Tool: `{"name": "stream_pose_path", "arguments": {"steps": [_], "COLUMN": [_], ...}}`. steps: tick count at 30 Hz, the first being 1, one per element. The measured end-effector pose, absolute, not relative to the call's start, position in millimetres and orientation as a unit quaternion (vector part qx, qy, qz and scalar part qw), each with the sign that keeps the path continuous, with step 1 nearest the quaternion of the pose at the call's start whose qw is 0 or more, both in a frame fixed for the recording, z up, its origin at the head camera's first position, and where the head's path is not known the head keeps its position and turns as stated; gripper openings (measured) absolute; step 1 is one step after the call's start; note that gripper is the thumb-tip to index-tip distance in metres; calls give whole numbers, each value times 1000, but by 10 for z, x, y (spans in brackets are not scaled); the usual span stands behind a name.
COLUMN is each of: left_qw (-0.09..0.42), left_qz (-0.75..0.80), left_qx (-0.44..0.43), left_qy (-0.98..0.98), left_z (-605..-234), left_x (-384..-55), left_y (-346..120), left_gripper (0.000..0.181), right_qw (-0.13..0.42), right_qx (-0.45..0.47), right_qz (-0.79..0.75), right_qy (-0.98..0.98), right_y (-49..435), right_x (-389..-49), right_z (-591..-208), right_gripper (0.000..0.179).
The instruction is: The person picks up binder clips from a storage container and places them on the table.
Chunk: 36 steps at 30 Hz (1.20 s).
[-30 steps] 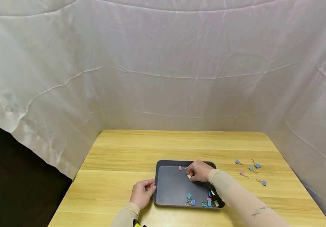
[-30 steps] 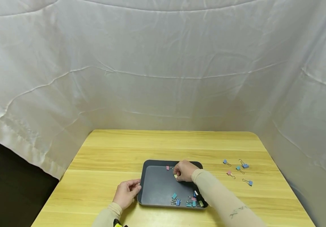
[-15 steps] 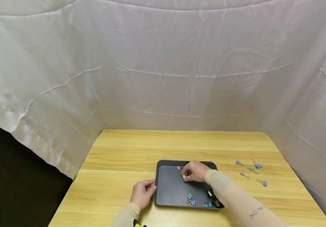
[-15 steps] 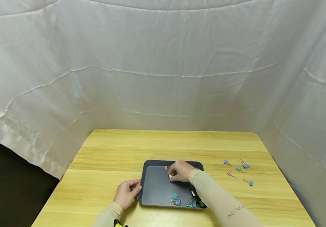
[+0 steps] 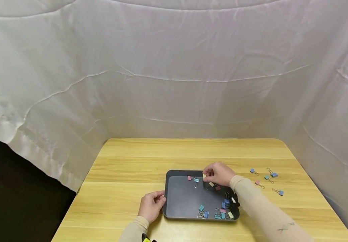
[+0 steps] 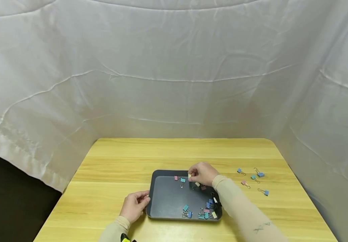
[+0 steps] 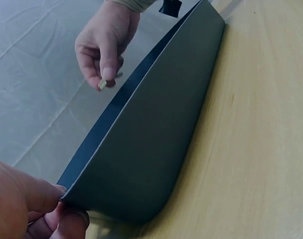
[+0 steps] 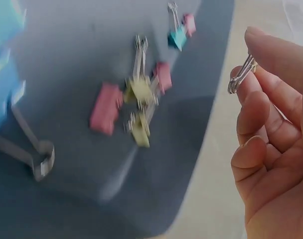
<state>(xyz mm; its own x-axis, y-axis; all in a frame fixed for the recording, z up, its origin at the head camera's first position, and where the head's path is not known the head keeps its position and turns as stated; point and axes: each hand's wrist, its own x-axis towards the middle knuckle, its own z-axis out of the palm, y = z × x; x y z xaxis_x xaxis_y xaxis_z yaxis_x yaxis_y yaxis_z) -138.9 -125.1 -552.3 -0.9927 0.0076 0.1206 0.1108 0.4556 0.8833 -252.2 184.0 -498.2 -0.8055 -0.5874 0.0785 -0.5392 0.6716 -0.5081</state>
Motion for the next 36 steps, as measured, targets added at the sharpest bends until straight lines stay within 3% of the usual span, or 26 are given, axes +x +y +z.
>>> {"name": "stream_pose_path", "arguments": {"steps": [14,26,36], "left_qw": [49,49,53], "left_qz": [-521,-518,-519], "left_qx": [-30,-28,-27], "left_qy": [-851,-854,-852], "left_z": [-5525,-5531,-5532], "left_x": [-1396,-1384,-1390], "left_y": [-1276,-1278,-1275], "left_gripper": [20,20,19], "right_qw": [-9,25,31], "right_qx": [-212,-145,-123], "right_qz": [-263,-269,-269], "right_qy": [941,952,955], "right_y": [2617,3250,3415], "right_x": [-2672,-2685,-2632], "right_z": [-4871,-5179,-5320], "right_gripper": [11,11,12]}}
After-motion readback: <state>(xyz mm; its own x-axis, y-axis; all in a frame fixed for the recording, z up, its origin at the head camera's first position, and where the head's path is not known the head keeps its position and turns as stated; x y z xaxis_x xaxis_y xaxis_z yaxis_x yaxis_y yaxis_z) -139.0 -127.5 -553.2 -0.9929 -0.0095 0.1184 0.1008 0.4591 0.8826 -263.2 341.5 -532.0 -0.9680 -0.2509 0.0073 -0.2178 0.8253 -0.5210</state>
